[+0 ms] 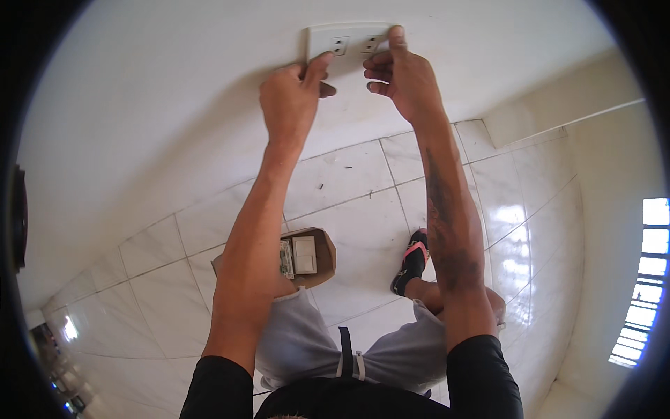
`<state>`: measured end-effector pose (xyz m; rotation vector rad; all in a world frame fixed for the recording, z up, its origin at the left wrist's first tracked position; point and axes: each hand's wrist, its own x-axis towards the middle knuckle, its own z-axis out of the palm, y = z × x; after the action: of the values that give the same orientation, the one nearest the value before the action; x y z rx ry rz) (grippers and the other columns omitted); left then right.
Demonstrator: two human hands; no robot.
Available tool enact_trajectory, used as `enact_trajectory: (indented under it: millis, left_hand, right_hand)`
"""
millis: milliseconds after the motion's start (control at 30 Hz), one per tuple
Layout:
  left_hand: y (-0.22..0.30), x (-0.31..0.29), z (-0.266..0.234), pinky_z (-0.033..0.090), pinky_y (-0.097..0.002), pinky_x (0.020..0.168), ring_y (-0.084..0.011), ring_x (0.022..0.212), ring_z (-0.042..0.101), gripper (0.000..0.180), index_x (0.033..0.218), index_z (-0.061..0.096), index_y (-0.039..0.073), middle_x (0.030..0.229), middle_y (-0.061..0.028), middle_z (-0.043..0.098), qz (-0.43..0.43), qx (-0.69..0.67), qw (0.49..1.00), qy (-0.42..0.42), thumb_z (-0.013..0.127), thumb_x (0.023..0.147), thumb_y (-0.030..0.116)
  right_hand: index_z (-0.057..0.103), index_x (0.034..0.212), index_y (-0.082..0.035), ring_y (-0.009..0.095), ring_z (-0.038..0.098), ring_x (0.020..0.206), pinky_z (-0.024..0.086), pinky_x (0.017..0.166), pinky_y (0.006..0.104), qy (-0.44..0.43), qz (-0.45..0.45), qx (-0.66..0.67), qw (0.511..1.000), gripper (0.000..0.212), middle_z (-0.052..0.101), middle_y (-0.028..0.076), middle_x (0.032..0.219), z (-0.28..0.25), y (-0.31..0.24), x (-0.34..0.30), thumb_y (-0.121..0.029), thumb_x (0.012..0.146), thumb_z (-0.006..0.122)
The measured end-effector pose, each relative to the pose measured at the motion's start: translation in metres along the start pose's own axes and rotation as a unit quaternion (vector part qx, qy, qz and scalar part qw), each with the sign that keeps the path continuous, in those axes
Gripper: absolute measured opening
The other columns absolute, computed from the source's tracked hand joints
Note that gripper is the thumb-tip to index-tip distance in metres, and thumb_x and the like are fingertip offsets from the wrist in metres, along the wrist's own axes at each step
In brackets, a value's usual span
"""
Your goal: The person fits a white plastic outlet cover onto a dual-socket electrical outlet on a wall, presses it into place, and then retrieves a box of components to continue working.
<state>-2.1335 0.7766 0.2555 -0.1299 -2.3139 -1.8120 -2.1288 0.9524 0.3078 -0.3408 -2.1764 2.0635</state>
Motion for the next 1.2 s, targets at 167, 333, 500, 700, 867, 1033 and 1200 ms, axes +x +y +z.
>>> enact_trajectory:
  millis: [167, 333, 500, 700, 867, 1033, 1200]
  left_hand:
    - [0.009, 0.0, -0.012, 0.052, -0.0266, 0.062, -0.0112, 0.06, 0.07, 0.047, 0.085, 0.077, 0.0, 0.065, -0.0052, 0.074, -0.026, 0.06, 0.997, -0.037, 0.066, 0.098, 0.045]
    - [0.005, -0.003, -0.015, 0.051, -0.0288, 0.061, -0.0122, 0.06, 0.069, 0.036, 0.087, 0.077, 0.003, 0.067, -0.0041, 0.073, 0.009, 0.123, 0.992, -0.02, 0.069, 0.096, 0.037]
    - [0.005, -0.005, -0.015, 0.051, -0.0301, 0.06, -0.0146, 0.059, 0.067, 0.033, 0.089, 0.075, 0.002, 0.072, -0.0054, 0.074, 0.036, 0.174, 0.984, 0.021, 0.072, 0.094, 0.034]
    - [0.0, -0.012, -0.021, 0.053, -0.0311, 0.063, -0.0172, 0.062, 0.07, 0.033, 0.095, 0.073, 0.0, 0.076, -0.0075, 0.074, 0.053, 0.179, 0.982, 0.03, 0.074, 0.092, 0.033]
    - [-0.008, -0.006, -0.047, 0.054, -0.0323, 0.066, -0.0215, 0.065, 0.071, 0.027, 0.102, 0.074, 0.002, 0.079, -0.01, 0.075, 0.124, 0.254, 0.959, -0.015, 0.075, 0.091, 0.027]
    - [-0.014, -0.016, -0.049, 0.057, -0.0409, 0.07, -0.032, 0.076, 0.072, 0.018, 0.104, 0.074, 0.01, 0.083, -0.011, 0.075, 0.112, 0.281, 0.952, -0.055, 0.074, 0.088, 0.018]
    - [-0.013, -0.018, -0.039, 0.057, -0.0404, 0.068, -0.0317, 0.074, 0.072, 0.02, 0.108, 0.074, 0.01, 0.082, -0.0108, 0.075, 0.127, 0.251, 0.96, 0.007, 0.071, 0.088, 0.012]
  right_hand:
    - [0.056, 0.112, 0.016, 0.023, 0.075, 0.09, 0.064, 0.066, 0.0303, 0.119, -0.124, -0.167, 0.971, 0.078, 0.069, 0.02, 0.099, 0.002, 0.009, -0.001, -0.058, 0.093, 0.069]
    - [0.053, 0.116, 0.017, 0.023, 0.075, 0.091, 0.064, 0.07, 0.0303, 0.08, -0.155, -0.162, 0.971, 0.074, 0.069, 0.022, 0.104, 0.007, 0.009, -0.006, -0.05, 0.091, 0.075]
    - [0.056, 0.113, 0.012, 0.021, 0.075, 0.084, 0.061, 0.067, 0.0298, 0.049, -0.138, -0.212, 0.966, 0.062, 0.071, 0.019, 0.098, -0.006, 0.003, -0.003, -0.041, 0.09, 0.078]
    - [0.058, 0.102, 0.007, 0.018, 0.074, 0.074, 0.057, 0.063, 0.0303, 0.002, -0.18, -0.263, 0.948, 0.045, 0.072, 0.014, 0.083, -0.016, 0.025, -0.013, -0.032, 0.091, 0.079]
    - [0.054, 0.1, 0.001, 0.021, 0.072, 0.075, 0.058, 0.066, 0.0331, 0.05, -0.3, -0.293, 0.907, 0.034, 0.07, 0.015, 0.089, -0.004, 0.053, -0.034, -0.02, 0.09, 0.079]
    - [0.051, 0.109, -0.002, 0.026, 0.072, 0.088, 0.06, 0.073, 0.0347, 0.084, -0.454, -0.298, 0.836, 0.04, 0.063, 0.016, 0.113, -0.009, 0.075, -0.027, -0.012, 0.086, 0.082]
    - [0.05, 0.11, -0.002, 0.028, 0.071, 0.095, 0.061, 0.081, 0.0348, 0.114, -0.489, -0.256, 0.826, 0.041, 0.062, 0.016, 0.12, -0.006, 0.08, -0.015, -0.012, 0.087, 0.082]
